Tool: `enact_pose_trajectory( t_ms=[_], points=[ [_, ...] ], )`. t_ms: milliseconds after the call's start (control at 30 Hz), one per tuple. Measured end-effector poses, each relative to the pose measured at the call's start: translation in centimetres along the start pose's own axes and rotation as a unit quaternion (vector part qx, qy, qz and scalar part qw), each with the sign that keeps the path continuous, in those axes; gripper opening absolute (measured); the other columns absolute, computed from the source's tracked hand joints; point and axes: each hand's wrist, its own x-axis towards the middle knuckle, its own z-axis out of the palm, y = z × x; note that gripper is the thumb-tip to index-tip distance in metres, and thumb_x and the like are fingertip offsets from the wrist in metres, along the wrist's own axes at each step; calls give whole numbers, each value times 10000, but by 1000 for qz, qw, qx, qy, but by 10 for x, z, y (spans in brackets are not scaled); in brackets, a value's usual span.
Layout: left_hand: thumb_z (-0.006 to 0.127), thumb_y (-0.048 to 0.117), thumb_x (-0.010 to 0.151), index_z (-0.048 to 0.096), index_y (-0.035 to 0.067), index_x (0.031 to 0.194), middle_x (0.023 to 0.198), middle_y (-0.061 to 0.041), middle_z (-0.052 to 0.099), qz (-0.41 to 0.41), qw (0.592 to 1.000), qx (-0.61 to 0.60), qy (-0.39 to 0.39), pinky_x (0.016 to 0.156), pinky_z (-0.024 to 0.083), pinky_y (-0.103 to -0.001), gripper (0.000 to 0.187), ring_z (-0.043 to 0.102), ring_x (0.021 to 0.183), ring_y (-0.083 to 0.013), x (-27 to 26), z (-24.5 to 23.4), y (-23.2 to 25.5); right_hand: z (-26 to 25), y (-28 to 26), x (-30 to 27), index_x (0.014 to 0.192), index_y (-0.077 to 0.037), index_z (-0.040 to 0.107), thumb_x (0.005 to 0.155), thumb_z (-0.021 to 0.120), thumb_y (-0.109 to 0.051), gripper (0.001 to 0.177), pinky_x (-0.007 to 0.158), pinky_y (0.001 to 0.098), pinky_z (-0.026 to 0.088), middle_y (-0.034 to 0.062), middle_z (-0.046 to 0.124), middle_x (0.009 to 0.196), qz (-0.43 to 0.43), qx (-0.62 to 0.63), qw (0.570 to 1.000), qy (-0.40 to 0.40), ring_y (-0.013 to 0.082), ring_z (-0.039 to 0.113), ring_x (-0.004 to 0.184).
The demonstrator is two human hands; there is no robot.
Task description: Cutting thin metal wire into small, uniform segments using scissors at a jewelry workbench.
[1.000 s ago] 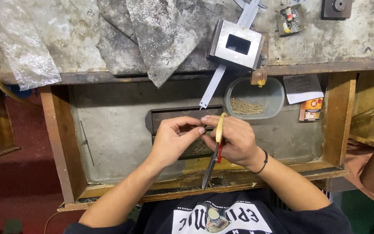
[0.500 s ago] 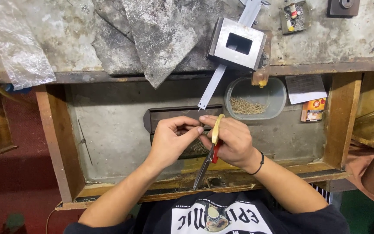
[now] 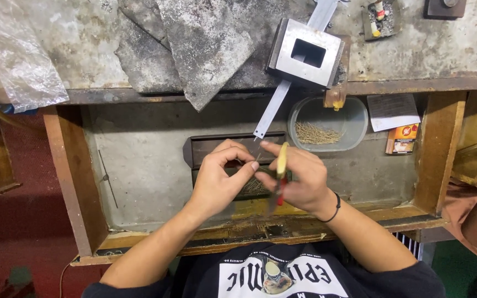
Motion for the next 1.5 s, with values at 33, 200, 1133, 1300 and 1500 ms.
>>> enact_pose_trajectory(
  t_ms=[33, 200, 1133, 1300, 1500],
  points=[
    [750, 69, 853, 770, 38, 847, 858, -80, 679, 0, 1000, 0, 1, 771, 593, -308, 38, 663, 854, -165, 0, 0, 0, -2, 0, -2, 793, -65, 631, 798, 846, -107, 219, 676, 414, 611, 162, 794, 1020, -1, 0, 1000, -1, 357, 770, 868],
    [756, 56, 840, 750, 37, 830, 855, -85, 680, 17, 1000, 8, -5, 761, 565, -317, 23, 657, 847, -169, -5, 4, 4, -6, -6, -1, 849, -47, 602, 788, 836, -34, 241, 698, 303, 605, 137, 788, 852, 259, 160, 952, 2, 203, 780, 763],
    [790, 38, 846, 731, 4, 866, 867, -88, 679, 33, 983, -105, 145, 711, 538, -252, 71, 634, 798, -113, -11, 31, -18, 4, 12, 8, 861, -39, 581, 786, 838, -4, 270, 782, 327, 598, 124, 700, 785, 355, 282, 891, 30, 213, 751, 828],
    [753, 13, 873, 683, -4, 828, 924, -118, 656, 41, 966, -193, 168, 750, 533, -258, 85, 607, 875, -122, -9, 34, -29, -12, 23, 1, 888, -42, 590, 835, 840, -94, 261, 802, 364, 591, 155, 713, 828, 309, 219, 925, 32, 248, 750, 870],
    [708, -73, 856, 634, -54, 804, 1021, -250, 720, -7, 937, -308, 166, 811, 625, -348, 93, 743, 969, -291, -4, 44, -28, -44, 32, -8, 895, -31, 549, 887, 780, -46, 232, 794, 355, 580, 176, 712, 832, 278, 198, 936, 85, 242, 735, 815]
  ],
)
